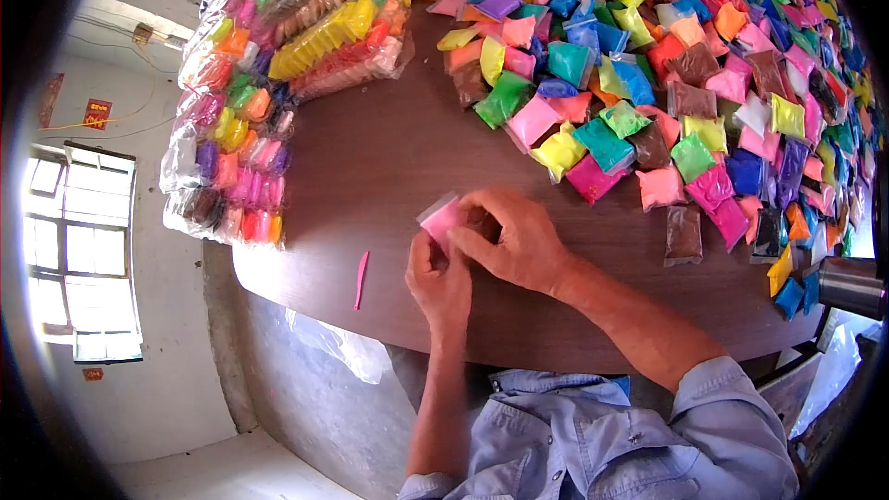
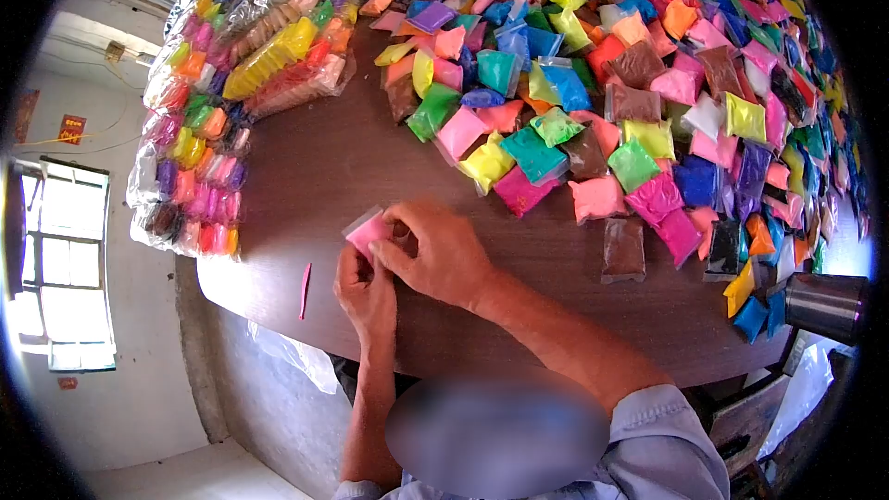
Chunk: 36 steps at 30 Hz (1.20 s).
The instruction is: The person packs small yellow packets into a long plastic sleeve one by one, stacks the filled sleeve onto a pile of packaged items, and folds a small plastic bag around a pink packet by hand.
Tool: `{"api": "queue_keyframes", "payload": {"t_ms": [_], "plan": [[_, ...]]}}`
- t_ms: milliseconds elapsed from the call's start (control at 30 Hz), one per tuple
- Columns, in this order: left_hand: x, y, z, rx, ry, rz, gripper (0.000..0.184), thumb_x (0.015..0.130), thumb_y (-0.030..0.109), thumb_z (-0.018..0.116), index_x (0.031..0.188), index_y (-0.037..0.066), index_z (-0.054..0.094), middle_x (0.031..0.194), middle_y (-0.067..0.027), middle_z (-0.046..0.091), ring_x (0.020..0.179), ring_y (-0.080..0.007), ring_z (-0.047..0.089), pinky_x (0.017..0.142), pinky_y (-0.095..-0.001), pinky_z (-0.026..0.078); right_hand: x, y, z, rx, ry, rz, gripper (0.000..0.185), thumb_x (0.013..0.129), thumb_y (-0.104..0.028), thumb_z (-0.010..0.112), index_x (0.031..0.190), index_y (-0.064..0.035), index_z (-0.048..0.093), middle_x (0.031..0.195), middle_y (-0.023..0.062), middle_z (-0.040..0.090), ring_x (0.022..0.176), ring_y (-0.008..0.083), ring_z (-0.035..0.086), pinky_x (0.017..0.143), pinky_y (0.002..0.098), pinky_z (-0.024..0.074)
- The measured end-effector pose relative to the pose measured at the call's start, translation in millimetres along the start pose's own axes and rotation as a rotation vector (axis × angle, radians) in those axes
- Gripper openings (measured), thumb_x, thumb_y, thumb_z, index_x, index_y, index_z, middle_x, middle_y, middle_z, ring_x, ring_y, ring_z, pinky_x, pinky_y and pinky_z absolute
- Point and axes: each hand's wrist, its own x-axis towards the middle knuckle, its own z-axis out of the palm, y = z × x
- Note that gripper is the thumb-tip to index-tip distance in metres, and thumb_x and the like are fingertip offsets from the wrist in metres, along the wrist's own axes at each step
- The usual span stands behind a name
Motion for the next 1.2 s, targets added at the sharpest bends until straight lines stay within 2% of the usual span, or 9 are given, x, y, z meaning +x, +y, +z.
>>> {"api": "queue_keyframes", "payload": {"t_ms": [67,133,300,367,500,533,867,1033,1200], "plan": [[-6.3,6.7,6.7,-0.036,0.015,0.062,0.021,0.092,0.008,0.077,0.109,0.0,0.069,0.095,-0.0075,0.07,0.086,-0.0162,0.066,0.076,-0.031,0.054,-0.8,-2.0,0.2,-0.099,-0.031,-0.138,0.029,0.092,-0.019,0.079,0.111,-0.0004,0.069,0.09,0.0122,0.07,0.077,0.0217,0.071,0.068,0.0329,0.0572],[-5.9,9.0,3.6,0.071,-0.013,0.274,0.042,0.085,0.005,0.08,0.125,0.001,0.069,0.108,-0.0138,0.074,0.097,-0.0265,0.074,0.088,-0.0356,0.058,-1.0,-4.0,1.3,-0.023,-0.019,-0.093,0.027,0.093,-0.018,0.078,0.111,-0.0002,0.069,0.09,0.0121,0.07,0.077,0.0221,0.07,0.068,0.0332,0.0566],[-6.2,17.3,0.8,0.001,-0.123,0.246,0.051,0.086,0.003,0.078,0.135,0.001,0.066,0.12,-0.0161,0.071,0.104,-0.0255,0.071,0.088,-0.0349,0.058,1.9,1.7,-2.2,0.207,-0.01,0.098,0.019,0.097,-0.015,0.071,0.105,0.0016,0.069,0.086,0.0122,0.066,0.074,0.0223,0.064,0.065,0.0347,0.0519],[-6.2,15.9,0.7,-0.258,-0.085,-0.022,0.045,0.092,0.005,0.075,0.135,-0.001,0.065,0.124,-0.0131,0.07,0.105,-0.0193,0.069,0.089,-0.0318,0.057,3.7,7.9,-4.3,0.081,-0.001,-0.017,0.021,0.101,-0.019,0.064,0.1,0.0011,0.068,0.089,0.0201,0.068,0.08,0.0349,0.069,0.07,0.0443,0.0519],[-2.0,9.9,-4.7,-0.32,-0.098,-0.164,0.032,0.1,0.009,0.069,0.129,-0.004,0.067,0.11,-0.0051,0.072,0.096,-0.0112,0.066,0.083,-0.0257,0.054,5.3,9.0,-6.9,0.042,-0.001,-0.06,0.02,0.102,-0.018,0.062,0.097,0.001,0.068,0.088,0.0203,0.067,0.08,0.0377,0.066,0.07,0.046,0.0497],[-3.7,8.5,-4.4,-0.23,-0.122,-0.099,0.026,0.101,0.011,0.07,0.122,-0.004,0.07,0.098,-0.001,0.07,0.086,-0.0071,0.061,0.073,-0.0214,0.049,5.8,7.2,-8.4,0.055,-0.046,-0.012,0.02,0.101,-0.018,0.063,0.097,0.0009,0.068,0.088,0.0203,0.067,0.081,0.0382,0.066,0.071,0.0456,0.05],[-2.1,1.9,-7.8,-0.121,-0.149,-0.061,0.019,0.106,0.014,0.066,0.111,-0.003,0.072,0.09,0.0017,0.066,0.083,-0.0074,0.057,0.073,-0.0238,0.047,3.5,0.2,-1.1,0.204,-0.087,0.118,0.021,0.099,-0.021,0.068,0.098,0.0001,0.07,0.088,0.0192,0.07,0.078,0.0379,0.07,0.068,0.0452,0.0526],[-0.4,7.4,-7.7,-0.361,-0.1,-0.123,0.018,0.107,0.015,0.065,0.11,-0.001,0.073,0.09,0.0044,0.064,0.082,-0.005,0.054,0.07,-0.0214,0.043,3.7,10.3,-1.0,0.074,-0.116,0.041,0.019,0.098,-0.021,0.068,0.102,-0.0023,0.072,0.09,0.0183,0.072,0.081,0.038,0.07,0.07,0.0451,0.0533],[-0.8,-3.6,-6.5,-0.29,-0.076,-0.092,0.017,0.107,0.013,0.065,0.112,0.0,0.074,0.093,0.0036,0.066,0.083,-0.0049,0.055,0.071,-0.021,0.044,2.3,8.2,-0.2,0.054,-0.123,-0.006,0.017,0.097,-0.02,0.068,0.101,-0.0048,0.073,0.092,0.0168,0.073,0.084,0.0369,0.071,0.073,0.0453,0.0543]]}}
